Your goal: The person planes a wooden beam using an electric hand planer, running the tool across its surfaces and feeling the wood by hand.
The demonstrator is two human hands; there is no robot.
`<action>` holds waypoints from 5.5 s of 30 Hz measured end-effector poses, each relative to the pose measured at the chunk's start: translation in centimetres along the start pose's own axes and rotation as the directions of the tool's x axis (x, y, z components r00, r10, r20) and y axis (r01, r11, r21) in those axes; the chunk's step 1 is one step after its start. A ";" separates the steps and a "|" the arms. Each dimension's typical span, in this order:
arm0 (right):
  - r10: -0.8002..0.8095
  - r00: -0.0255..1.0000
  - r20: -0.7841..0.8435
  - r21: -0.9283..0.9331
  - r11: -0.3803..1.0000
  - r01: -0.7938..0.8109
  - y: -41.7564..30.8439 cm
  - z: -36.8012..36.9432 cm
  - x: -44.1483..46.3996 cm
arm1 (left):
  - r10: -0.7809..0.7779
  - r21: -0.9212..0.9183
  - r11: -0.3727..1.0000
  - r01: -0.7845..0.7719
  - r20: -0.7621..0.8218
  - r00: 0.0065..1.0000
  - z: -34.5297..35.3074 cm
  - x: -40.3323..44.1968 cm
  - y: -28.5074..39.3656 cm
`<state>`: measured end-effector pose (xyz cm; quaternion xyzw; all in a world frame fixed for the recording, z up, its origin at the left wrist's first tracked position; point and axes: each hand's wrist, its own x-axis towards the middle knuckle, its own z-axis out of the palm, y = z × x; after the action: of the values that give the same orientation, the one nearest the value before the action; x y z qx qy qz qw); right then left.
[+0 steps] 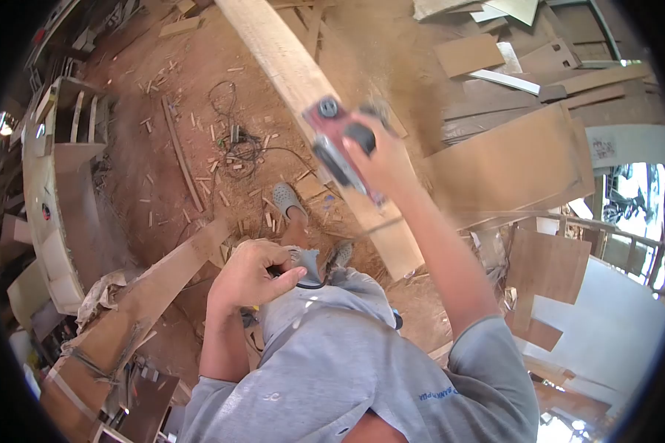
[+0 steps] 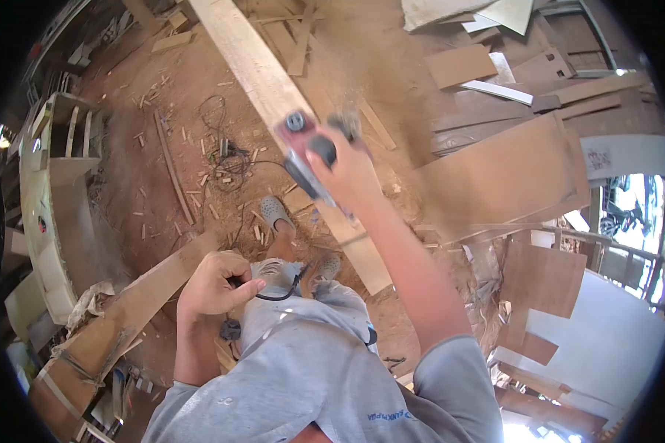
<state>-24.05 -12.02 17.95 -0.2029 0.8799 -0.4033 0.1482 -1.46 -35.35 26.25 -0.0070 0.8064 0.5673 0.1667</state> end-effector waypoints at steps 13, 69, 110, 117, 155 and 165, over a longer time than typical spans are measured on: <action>0.220 0.976 0.002 -0.100 0.971 -0.218 9.5 -13.4 -38.9 | 0.065 0.036 0.996 -0.077 0.255 0.965 8.7 2.4 3.8; 0.130 0.990 -0.049 0.337 0.936 -0.107 -14.6 17.8 58.1 | -0.243 -0.084 0.970 0.228 -0.317 0.917 -12.9 5.4 -9.2; 0.523 0.701 -0.484 0.633 0.763 -0.132 9.5 -21.5 -48.1 | -0.315 -0.919 0.367 0.143 0.022 0.949 28.9 -1.0 -5.2; 0.407 0.791 -0.456 0.573 0.815 -0.089 9.9 -22.7 -43.1 | 0.372 -0.640 0.385 -0.665 -0.552 0.746 13.8 -11.6 15.6; 0.315 0.845 -0.432 0.532 0.846 -0.044 8.2 -21.2 -42.4 | 0.311 -0.481 0.497 -0.722 -0.679 0.665 11.1 -8.9 27.8; 0.473 0.776 -0.417 0.587 0.792 -0.168 7.1 -20.8 -45.3 | 0.019 -0.921 0.300 -0.250 -0.256 0.967 21.6 -5.1 12.8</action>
<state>5.01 27.32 30.01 0.1272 0.7642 -0.6322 0.0106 6.44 -11.88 32.80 -0.0914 0.3301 0.9395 0.0022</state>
